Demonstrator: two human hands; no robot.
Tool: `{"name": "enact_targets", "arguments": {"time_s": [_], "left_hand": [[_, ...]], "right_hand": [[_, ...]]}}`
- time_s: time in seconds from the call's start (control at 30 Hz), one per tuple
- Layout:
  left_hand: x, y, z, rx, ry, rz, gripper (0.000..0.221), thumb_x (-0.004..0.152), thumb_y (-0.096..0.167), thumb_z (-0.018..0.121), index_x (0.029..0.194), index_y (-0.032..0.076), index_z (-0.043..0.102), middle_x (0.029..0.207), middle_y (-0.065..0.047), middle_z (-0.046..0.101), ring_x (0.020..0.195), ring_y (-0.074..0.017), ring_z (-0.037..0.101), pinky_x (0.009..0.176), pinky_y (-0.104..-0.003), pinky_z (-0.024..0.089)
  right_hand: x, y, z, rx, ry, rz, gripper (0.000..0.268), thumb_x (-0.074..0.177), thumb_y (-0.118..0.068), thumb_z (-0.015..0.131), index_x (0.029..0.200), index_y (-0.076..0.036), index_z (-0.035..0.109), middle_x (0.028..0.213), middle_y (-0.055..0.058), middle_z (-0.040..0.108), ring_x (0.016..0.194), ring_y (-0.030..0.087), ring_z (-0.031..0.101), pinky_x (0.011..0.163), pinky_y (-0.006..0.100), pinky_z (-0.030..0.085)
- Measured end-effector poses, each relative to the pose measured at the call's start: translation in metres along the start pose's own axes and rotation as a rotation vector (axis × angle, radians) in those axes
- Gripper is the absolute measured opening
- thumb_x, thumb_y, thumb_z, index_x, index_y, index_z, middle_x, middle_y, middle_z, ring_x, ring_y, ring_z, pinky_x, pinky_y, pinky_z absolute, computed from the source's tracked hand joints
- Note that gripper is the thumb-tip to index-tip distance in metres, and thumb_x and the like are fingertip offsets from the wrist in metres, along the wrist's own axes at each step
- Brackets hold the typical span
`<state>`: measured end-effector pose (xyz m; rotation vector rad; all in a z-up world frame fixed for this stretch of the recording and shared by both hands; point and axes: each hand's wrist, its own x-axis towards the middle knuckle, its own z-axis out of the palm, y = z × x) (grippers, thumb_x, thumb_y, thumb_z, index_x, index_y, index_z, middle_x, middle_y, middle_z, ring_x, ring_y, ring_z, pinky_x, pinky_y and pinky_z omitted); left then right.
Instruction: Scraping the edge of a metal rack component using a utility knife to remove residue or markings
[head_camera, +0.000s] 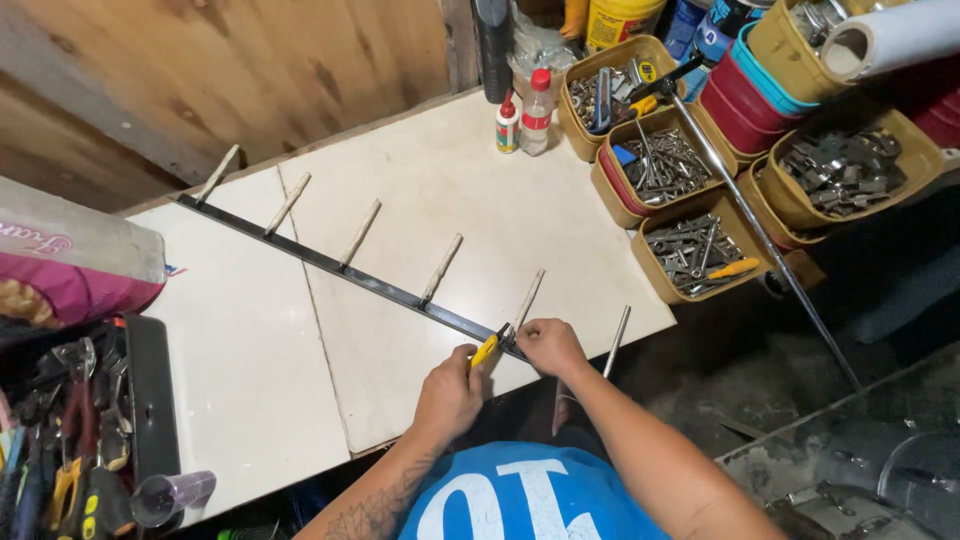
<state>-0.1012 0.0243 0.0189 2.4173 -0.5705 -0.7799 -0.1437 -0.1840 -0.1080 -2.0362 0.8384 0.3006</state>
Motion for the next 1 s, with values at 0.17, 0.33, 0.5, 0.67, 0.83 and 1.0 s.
{"name": "enact_targets", "arguments": {"time_s": [0.17, 0.33, 0.5, 0.67, 0.83, 1.0], "left_hand": [[0.001, 0.001, 0.0, -0.021, -0.012, -0.003, 0.038, 0.103, 0.022, 0.048, 0.137, 0.005, 0.056, 0.108, -0.022, 0.075, 0.106, -0.0395, 0.073, 0.094, -0.049, 0.057], [-0.004, 0.001, -0.002, -0.044, -0.027, -0.004, 0.039, 0.103, 0.021, 0.048, 0.139, 0.005, 0.054, 0.112, -0.026, 0.074, 0.109, -0.0441, 0.071, 0.097, -0.053, 0.055], [-0.003, 0.002, -0.002, -0.103, -0.018, -0.003, 0.038, 0.103, 0.021, 0.048, 0.137, 0.007, 0.055, 0.112, -0.027, 0.075, 0.108, -0.0444, 0.071, 0.097, -0.053, 0.055], [-0.002, 0.004, -0.003, -0.165, -0.018, -0.066, 0.036, 0.101, 0.022, 0.051, 0.134, 0.008, 0.06, 0.105, -0.024, 0.077, 0.105, -0.0429, 0.073, 0.093, -0.051, 0.056], [-0.002, 0.008, -0.005, -0.228, -0.015, -0.134, 0.036, 0.1, 0.024, 0.054, 0.132, 0.011, 0.063, 0.103, -0.022, 0.078, 0.105, -0.0433, 0.073, 0.093, -0.052, 0.056], [0.001, 0.011, -0.003, -0.342, -0.013, -0.265, 0.036, 0.099, 0.025, 0.056, 0.132, 0.012, 0.066, 0.106, -0.023, 0.078, 0.11, -0.0426, 0.071, 0.097, -0.049, 0.055]], "right_hand": [[-0.013, -0.021, -0.005, -0.072, 0.035, -0.029, 0.027, 0.081, -0.032, 0.067, 0.094, -0.015, 0.082, 0.086, 0.011, 0.079, 0.098, 0.037, 0.074, 0.086, 0.046, 0.059], [-0.011, -0.021, -0.002, -0.132, 0.042, -0.005, 0.024, 0.079, -0.035, 0.067, 0.086, -0.016, 0.081, 0.081, 0.009, 0.078, 0.096, 0.035, 0.075, 0.084, 0.044, 0.059], [-0.007, -0.024, -0.004, -0.181, 0.029, 0.043, 0.025, 0.079, -0.038, 0.066, 0.083, -0.019, 0.081, 0.083, 0.009, 0.079, 0.099, 0.035, 0.074, 0.085, 0.044, 0.059], [-0.012, -0.026, -0.007, -0.141, 0.03, 0.02, 0.022, 0.079, -0.031, 0.066, 0.083, -0.014, 0.079, 0.08, 0.012, 0.077, 0.094, 0.036, 0.075, 0.081, 0.044, 0.06], [-0.005, -0.018, -0.004, -0.137, 0.025, 0.008, 0.023, 0.079, -0.031, 0.067, 0.085, -0.013, 0.08, 0.083, 0.013, 0.078, 0.097, 0.037, 0.074, 0.082, 0.045, 0.059], [0.003, -0.008, -0.001, -0.095, 0.011, -0.01, 0.024, 0.08, -0.033, 0.069, 0.086, -0.013, 0.08, 0.083, 0.012, 0.078, 0.099, 0.038, 0.074, 0.084, 0.045, 0.058]]}}
